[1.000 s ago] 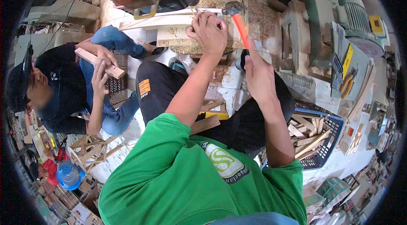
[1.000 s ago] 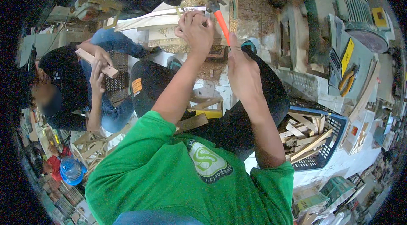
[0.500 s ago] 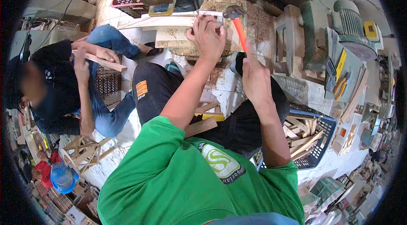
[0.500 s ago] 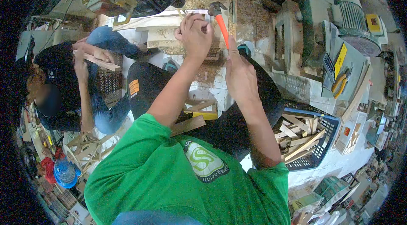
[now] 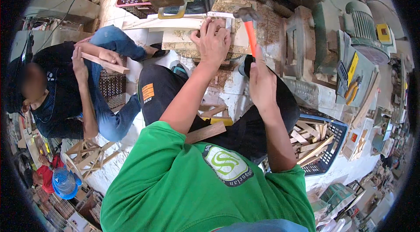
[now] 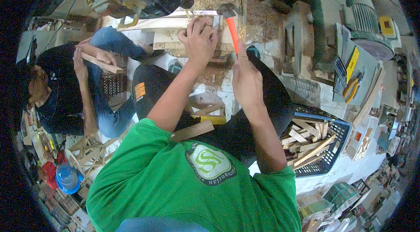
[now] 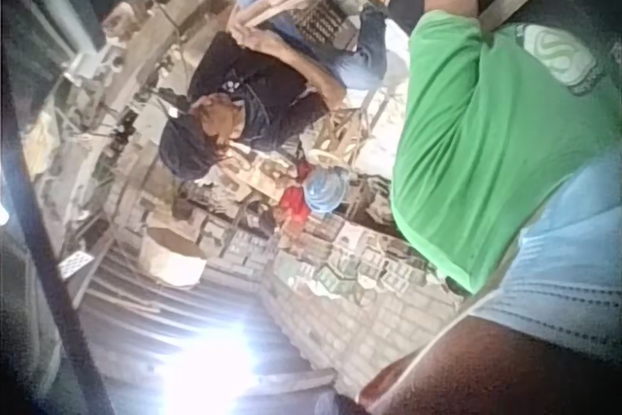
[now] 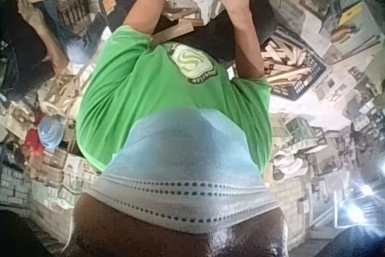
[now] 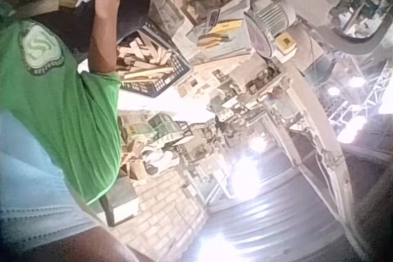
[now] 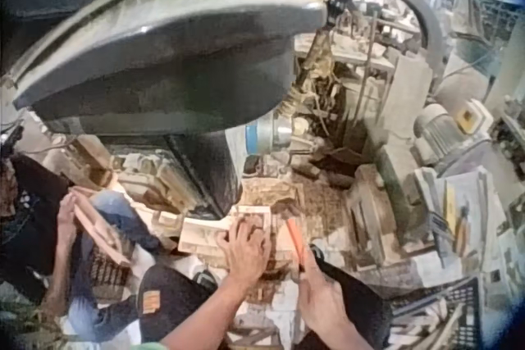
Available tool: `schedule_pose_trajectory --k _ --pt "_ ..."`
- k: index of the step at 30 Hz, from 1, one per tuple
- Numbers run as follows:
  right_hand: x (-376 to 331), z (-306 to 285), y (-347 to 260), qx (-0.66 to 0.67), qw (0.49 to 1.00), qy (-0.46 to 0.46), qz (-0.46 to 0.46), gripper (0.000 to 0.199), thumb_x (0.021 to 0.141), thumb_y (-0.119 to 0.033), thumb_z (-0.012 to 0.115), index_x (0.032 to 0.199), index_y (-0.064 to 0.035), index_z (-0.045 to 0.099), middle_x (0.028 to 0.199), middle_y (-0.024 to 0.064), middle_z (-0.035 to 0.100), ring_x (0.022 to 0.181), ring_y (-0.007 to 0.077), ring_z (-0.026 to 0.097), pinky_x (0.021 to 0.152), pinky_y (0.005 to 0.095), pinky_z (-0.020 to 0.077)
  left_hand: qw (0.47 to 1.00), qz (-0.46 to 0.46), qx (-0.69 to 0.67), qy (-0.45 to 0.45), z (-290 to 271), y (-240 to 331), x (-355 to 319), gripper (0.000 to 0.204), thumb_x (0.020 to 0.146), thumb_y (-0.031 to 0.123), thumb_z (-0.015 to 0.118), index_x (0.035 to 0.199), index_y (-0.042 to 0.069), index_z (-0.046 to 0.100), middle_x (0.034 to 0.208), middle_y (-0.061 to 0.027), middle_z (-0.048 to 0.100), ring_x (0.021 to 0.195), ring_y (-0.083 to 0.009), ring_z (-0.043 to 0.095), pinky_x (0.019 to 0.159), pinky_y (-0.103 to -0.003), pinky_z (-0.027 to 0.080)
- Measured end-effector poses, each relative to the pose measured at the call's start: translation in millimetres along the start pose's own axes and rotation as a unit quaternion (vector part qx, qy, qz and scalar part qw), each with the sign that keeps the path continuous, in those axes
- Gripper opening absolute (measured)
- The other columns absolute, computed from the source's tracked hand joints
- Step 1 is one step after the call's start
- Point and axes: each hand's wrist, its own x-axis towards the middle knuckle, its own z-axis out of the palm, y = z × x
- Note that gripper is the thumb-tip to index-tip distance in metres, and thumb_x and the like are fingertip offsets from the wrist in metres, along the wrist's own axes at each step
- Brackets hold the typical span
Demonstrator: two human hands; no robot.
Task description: Hammer and align wooden pieces together while using a chisel to clean joints.
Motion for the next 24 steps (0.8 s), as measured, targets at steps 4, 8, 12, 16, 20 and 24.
schedule_pose_trajectory --k 4,8,12,16,20,24 --pt "3 9 2 -0.021 0.997 -0.057 0.047 0.066 0.100 -0.004 0.057 0.163 -0.0099 0.036 0.102 0.0329 0.069 0.090 0.0505 0.069 0.080 0.0551 0.0554 1.000 -0.004 -0.002 0.001 1 -1 0 0.008 0.085 0.020 0.078 0.085 0.014 0.072 0.125 0.0007 0.066 0.133 -0.0299 0.056 0.096 -0.057 0.031" --pt "-11 17 8 0.032 0.999 0.014 0.010 0.064 0.101 -0.006 0.057 0.162 -0.0097 0.036 0.100 0.0330 0.069 0.090 0.0508 0.069 0.079 0.0559 0.0552 1.000 -0.004 -0.006 0.005 1 0 1 0.007 0.083 0.019 0.077 0.084 0.014 0.072 0.125 0.0010 0.066 0.133 -0.0297 0.055 0.095 -0.057 0.031" --pt "-2 18 6 -0.005 0.999 -0.029 0.037 0.064 0.100 -0.004 0.058 0.161 -0.0095 0.040 0.100 0.0333 0.069 0.090 0.0490 0.071 0.080 0.0548 0.0564 1.000 -0.005 -0.014 0.009 1 0 -2 0.006 0.082 0.018 0.076 0.082 0.014 0.072 0.125 0.0004 0.066 0.133 -0.0306 0.054 0.094 -0.058 0.032" --pt "-12 17 3 0.050 0.998 0.043 0.006 0.064 0.099 -0.002 0.059 0.160 -0.0068 0.041 0.100 0.0337 0.069 0.088 0.0487 0.071 0.079 0.0538 0.0570 1.000 -0.003 -0.010 0.013 3 -1 1 0.006 0.082 0.018 0.076 0.082 0.014 0.072 0.124 0.0002 0.066 0.133 -0.0307 0.054 0.094 -0.058 0.032" --pt "-1 26 11 -0.003 1.000 -0.007 0.016 0.062 0.100 -0.003 0.057 0.160 -0.0044 0.040 0.097 0.0324 0.069 0.084 0.0482 0.070 0.077 0.0513 0.0575 1.000 -0.003 -0.007 0.015 1 1 1 0.005 0.082 0.017 0.076 0.083 0.013 0.072 0.124 -0.0002 0.066 0.133 -0.0305 0.055 0.094 -0.057 0.032" --pt "-9 19 3 0.031 0.999 0.019 0.017 0.061 0.102 -0.007 0.056 0.161 -0.0077 0.040 0.095 0.0324 0.069 0.083 0.0479 0.070 0.074 0.0526 0.0566 1.000 -0.001 -0.017 0.012 2 -1 0 0.006 0.082 0.017 0.077 0.083 0.013 0.073 0.124 0.0000 0.066 0.133 -0.0305 0.055 0.095 -0.057 0.032"
